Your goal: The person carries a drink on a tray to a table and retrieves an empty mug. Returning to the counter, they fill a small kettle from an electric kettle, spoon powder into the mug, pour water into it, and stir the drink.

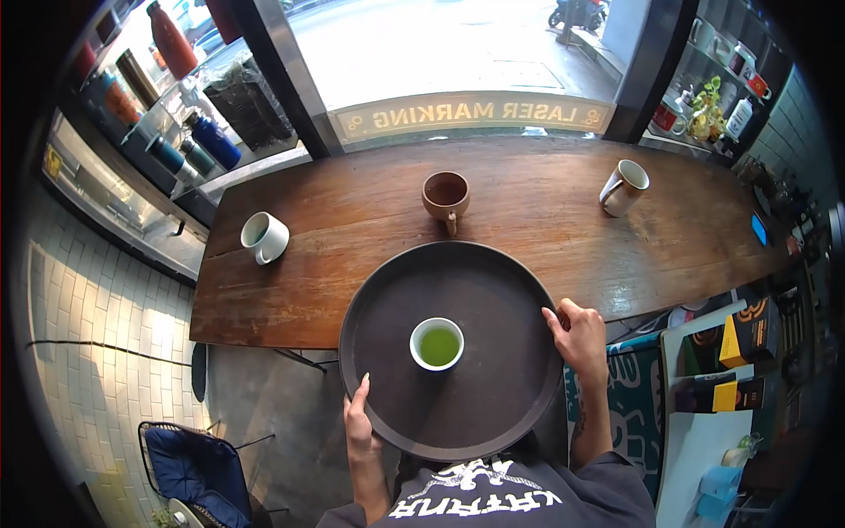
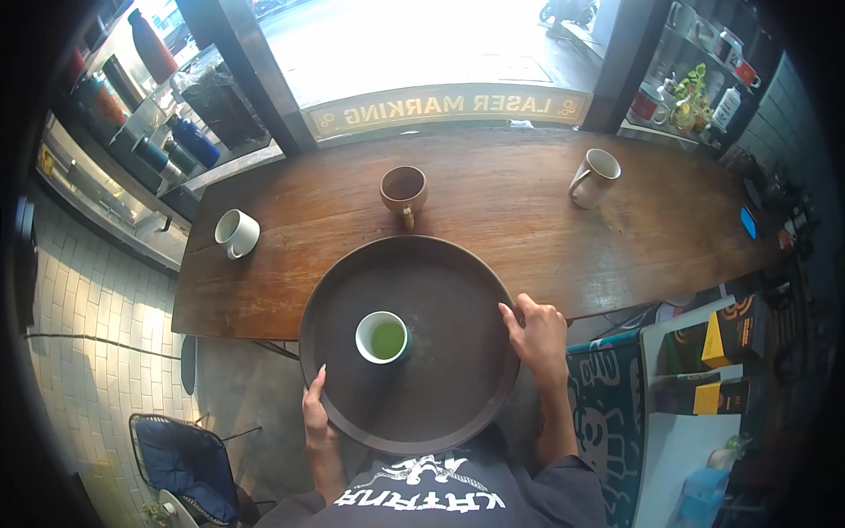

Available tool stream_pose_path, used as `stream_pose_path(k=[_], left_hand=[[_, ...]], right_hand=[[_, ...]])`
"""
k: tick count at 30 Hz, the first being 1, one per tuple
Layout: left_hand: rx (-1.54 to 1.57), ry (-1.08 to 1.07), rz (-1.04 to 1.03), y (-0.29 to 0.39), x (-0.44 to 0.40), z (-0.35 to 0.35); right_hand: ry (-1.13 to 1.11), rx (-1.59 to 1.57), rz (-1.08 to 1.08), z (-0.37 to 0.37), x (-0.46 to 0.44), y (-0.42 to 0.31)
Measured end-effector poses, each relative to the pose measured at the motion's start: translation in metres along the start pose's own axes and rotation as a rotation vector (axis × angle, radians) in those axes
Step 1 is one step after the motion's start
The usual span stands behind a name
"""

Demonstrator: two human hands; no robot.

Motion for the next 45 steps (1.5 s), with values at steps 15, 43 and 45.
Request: stream_pose_path(k=[15, 43, 45], left_hand=[[-0.066, 0.013, -0.041, 0.003, 0.005, -0.008], [-0.092, 0.055, -0.019, 0.001, 0.006, -0.007], [-0.092, 0.069, -0.015, 0.001, 0.008, -0.011]], right_hand=[[0.399, -0.703, -0.056, 0.017, -0.225, 0.183], [0.131, -0.692, 0.285, -0.012, -0.141, 0.052], [0.29, -0.526, 0.207, 0.004, -0.128, 0.046]])
Point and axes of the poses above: each hand's wrist, its own x-axis away from the middle knuckle, its own z-axis out of the back of the hand, y = z × x, the point moved 3 cm from there along -x, towards the middle knuckle, and after that the axes turned 8 degrees about y, right-handed, at the moved point
